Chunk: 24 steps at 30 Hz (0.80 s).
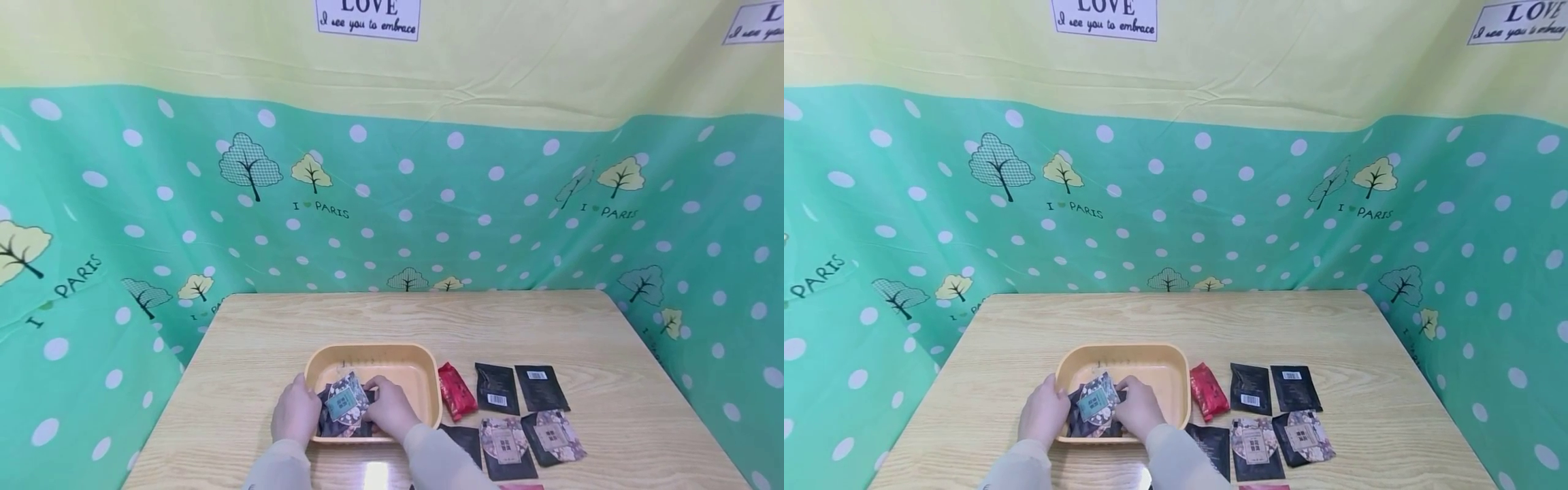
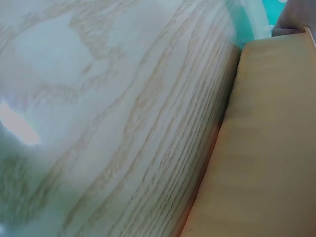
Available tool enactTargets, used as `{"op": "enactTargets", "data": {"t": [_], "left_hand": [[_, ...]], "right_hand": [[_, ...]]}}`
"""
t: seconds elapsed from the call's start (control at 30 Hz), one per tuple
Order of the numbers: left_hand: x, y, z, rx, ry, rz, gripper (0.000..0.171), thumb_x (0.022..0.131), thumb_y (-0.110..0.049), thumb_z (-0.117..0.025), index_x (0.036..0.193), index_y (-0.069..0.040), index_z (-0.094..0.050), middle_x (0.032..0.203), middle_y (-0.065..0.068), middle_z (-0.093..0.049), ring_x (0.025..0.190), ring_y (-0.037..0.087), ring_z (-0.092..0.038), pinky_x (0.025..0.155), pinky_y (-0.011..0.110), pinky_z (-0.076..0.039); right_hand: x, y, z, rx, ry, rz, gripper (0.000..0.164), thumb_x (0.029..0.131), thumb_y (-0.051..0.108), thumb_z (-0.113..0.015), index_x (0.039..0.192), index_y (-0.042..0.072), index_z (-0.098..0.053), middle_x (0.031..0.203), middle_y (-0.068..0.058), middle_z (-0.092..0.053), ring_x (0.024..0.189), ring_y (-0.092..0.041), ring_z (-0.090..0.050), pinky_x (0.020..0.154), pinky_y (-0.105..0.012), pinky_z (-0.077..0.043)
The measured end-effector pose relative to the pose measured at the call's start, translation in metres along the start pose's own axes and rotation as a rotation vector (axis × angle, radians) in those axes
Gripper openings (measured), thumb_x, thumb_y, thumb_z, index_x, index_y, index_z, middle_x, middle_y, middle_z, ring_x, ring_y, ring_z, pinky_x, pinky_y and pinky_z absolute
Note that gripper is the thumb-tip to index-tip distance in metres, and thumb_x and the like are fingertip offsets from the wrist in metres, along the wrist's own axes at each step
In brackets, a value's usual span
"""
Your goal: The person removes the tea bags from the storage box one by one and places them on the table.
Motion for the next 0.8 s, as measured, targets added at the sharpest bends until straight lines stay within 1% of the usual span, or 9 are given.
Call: {"op": "enactTargets", "data": {"t": [0.03, 0.1, 0.17, 0.27, 0.4, 0.6, 0.73, 0.8], "left_hand": [[0.000, 0.000, 0.000, 0.001, -0.002, -0.001, 0.050, 0.093, -0.012, -0.040, 0.138, 0.008, -0.032, 0.122, 0.034, -0.048, 0.109, 0.049, -0.050, 0.088, 0.058, -0.043], [0.000, 0.000, 0.000, 0.002, -0.005, -0.001, 0.049, 0.093, -0.012, -0.040, 0.137, 0.008, -0.032, 0.121, 0.034, -0.049, 0.109, 0.049, -0.050, 0.087, 0.058, -0.043], [-0.001, -0.001, 0.000, 0.004, -0.004, -0.002, 0.049, 0.093, -0.012, -0.040, 0.137, 0.007, -0.032, 0.121, 0.033, -0.049, 0.108, 0.048, -0.050, 0.088, 0.058, -0.043], [-0.001, -0.001, 0.001, 0.006, -0.013, -0.003, 0.048, 0.092, -0.011, -0.041, 0.136, 0.007, -0.034, 0.119, 0.033, -0.050, 0.107, 0.048, -0.051, 0.086, 0.057, -0.044], [-0.001, -0.002, 0.003, 0.013, -0.028, -0.010, 0.048, 0.091, -0.011, -0.042, 0.135, 0.006, -0.037, 0.118, 0.032, -0.052, 0.105, 0.048, -0.053, 0.085, 0.057, -0.045], [0.000, -0.001, 0.003, 0.016, -0.029, -0.012, 0.047, 0.092, -0.011, -0.043, 0.135, 0.005, -0.037, 0.115, 0.031, -0.053, 0.103, 0.048, -0.054, 0.083, 0.057, -0.046], [-0.001, -0.002, 0.002, 0.016, -0.032, -0.018, 0.047, 0.091, -0.011, -0.043, 0.135, 0.006, -0.037, 0.115, 0.031, -0.054, 0.102, 0.048, -0.054, 0.082, 0.057, -0.046], [-0.001, -0.001, 0.002, 0.016, -0.036, -0.024, 0.047, 0.091, -0.011, -0.044, 0.135, 0.005, -0.038, 0.114, 0.031, -0.054, 0.102, 0.047, -0.054, 0.082, 0.057, -0.046]], "right_hand": [[0.000, -0.001, 0.001, 0.034, -0.004, -0.004, 0.043, 0.062, -0.009, -0.068, 0.102, 0.003, -0.058, 0.067, -0.004, -0.050, 0.046, -0.014, -0.051, 0.044, -0.029, -0.049], [-0.001, -0.001, 0.004, 0.090, -0.022, -0.005, 0.042, 0.063, -0.010, -0.066, 0.102, 0.002, -0.058, 0.068, -0.004, -0.046, 0.040, -0.013, -0.049, 0.037, -0.028, -0.048], [-0.002, -0.001, 0.007, 0.113, -0.051, 0.008, 0.041, 0.064, -0.009, -0.068, 0.102, 0.002, -0.059, 0.069, -0.003, -0.046, 0.040, -0.012, -0.049, 0.036, -0.026, -0.046], [-0.003, 0.000, 0.013, 0.141, -0.096, 0.028, 0.039, 0.065, -0.007, -0.071, 0.102, 0.001, -0.060, 0.071, -0.004, -0.049, 0.040, -0.012, -0.050, 0.037, -0.026, -0.047], [-0.005, 0.000, 0.021, 0.141, -0.154, 0.040, 0.039, 0.067, -0.004, -0.073, 0.104, 0.002, -0.060, 0.075, -0.006, -0.052, 0.042, -0.011, -0.052, 0.039, -0.025, -0.048], [-0.011, 0.004, 0.035, 0.140, -0.240, 0.050, 0.039, 0.069, -0.003, -0.073, 0.105, 0.005, -0.060, 0.077, -0.006, -0.055, 0.049, -0.009, -0.055, 0.042, -0.022, -0.047], [-0.014, 0.006, 0.045, 0.175, -0.272, 0.051, 0.038, 0.072, -0.003, -0.072, 0.107, 0.006, -0.060, 0.078, -0.007, -0.057, 0.053, -0.011, -0.056, 0.044, -0.023, -0.048], [-0.016, 0.006, 0.049, 0.212, -0.263, 0.055, 0.039, 0.073, -0.002, -0.070, 0.110, 0.005, -0.059, 0.078, -0.007, -0.058, 0.055, -0.013, -0.055, 0.047, -0.028, -0.051]]}}
Point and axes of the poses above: each hand's wrist, its own x-axis towards the middle knuckle, its own z-axis out of the back of the hand, y = z × x, the point moved 6 cm from there along x, towards the middle knuckle
